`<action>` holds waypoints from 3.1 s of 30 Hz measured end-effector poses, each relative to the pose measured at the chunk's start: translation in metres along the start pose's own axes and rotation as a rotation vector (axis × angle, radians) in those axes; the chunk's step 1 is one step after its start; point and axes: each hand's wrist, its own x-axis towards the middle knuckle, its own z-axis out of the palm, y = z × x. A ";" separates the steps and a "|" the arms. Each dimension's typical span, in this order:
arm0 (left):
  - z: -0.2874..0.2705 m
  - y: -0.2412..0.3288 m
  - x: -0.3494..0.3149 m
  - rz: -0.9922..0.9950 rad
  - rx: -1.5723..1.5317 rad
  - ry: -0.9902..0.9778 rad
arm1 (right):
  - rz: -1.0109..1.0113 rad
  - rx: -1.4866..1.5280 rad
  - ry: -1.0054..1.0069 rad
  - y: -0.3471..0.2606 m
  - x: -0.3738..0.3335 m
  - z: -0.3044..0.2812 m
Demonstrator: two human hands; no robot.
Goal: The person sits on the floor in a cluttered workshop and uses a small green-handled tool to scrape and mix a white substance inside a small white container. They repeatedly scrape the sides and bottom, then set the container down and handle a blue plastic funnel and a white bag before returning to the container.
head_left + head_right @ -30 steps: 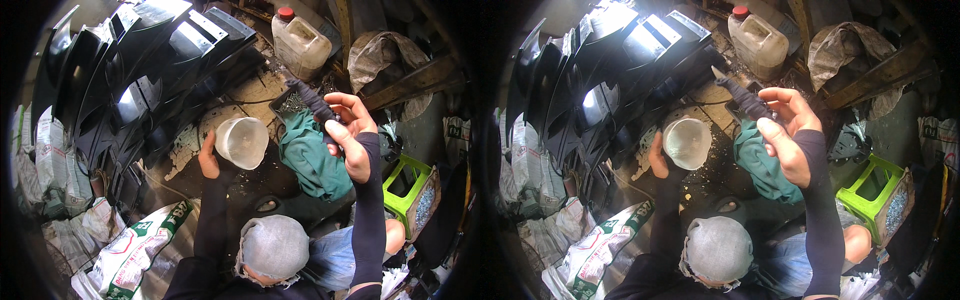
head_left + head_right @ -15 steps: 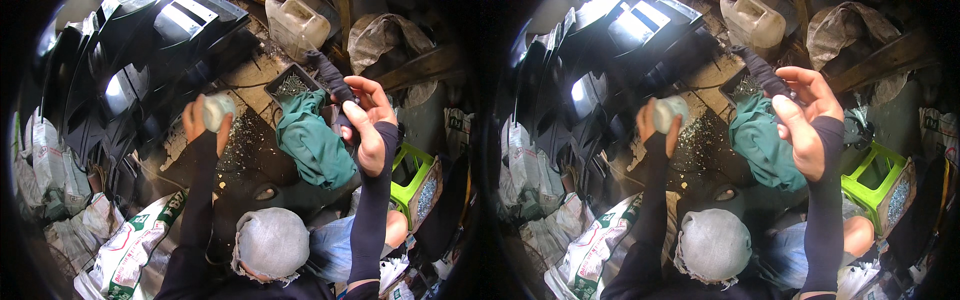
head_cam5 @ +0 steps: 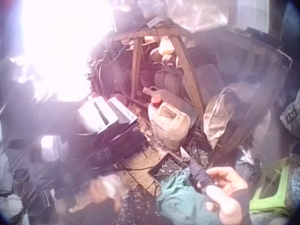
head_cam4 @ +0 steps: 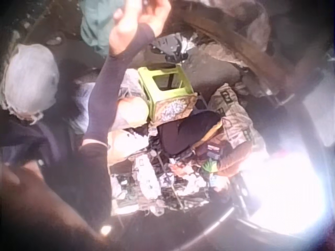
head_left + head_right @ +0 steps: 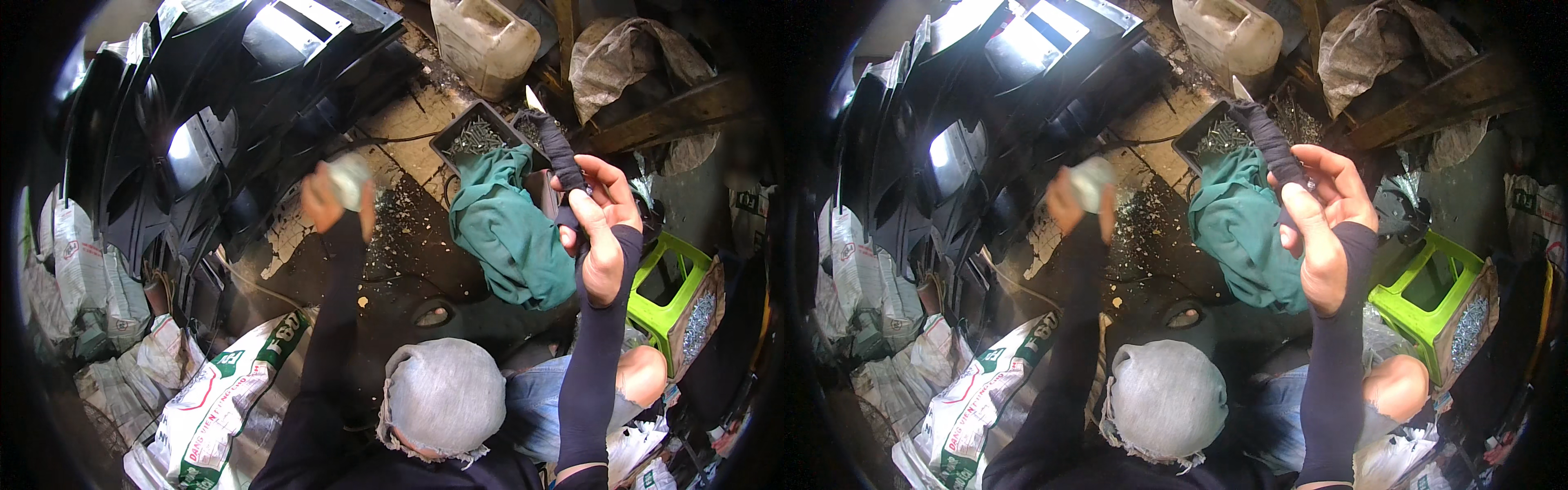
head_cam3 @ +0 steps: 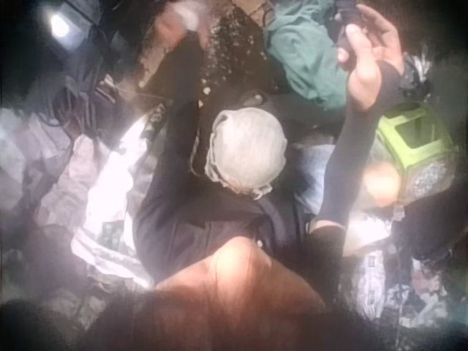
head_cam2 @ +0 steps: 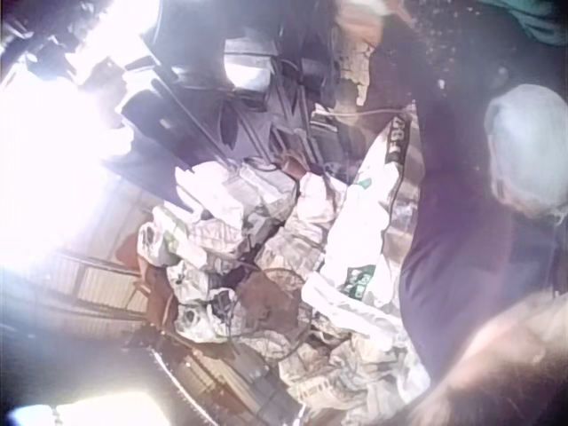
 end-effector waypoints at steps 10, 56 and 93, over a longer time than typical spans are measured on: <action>-0.038 0.007 0.002 -0.309 -0.427 -0.397 | 0.012 0.176 -0.008 0.022 0.002 0.006; -0.091 0.068 0.018 0.059 -0.829 -0.654 | 0.192 0.247 -0.345 0.110 -0.022 0.069; -0.039 0.058 0.014 -0.219 -1.415 -0.852 | 0.401 0.038 -0.384 0.055 0.005 0.006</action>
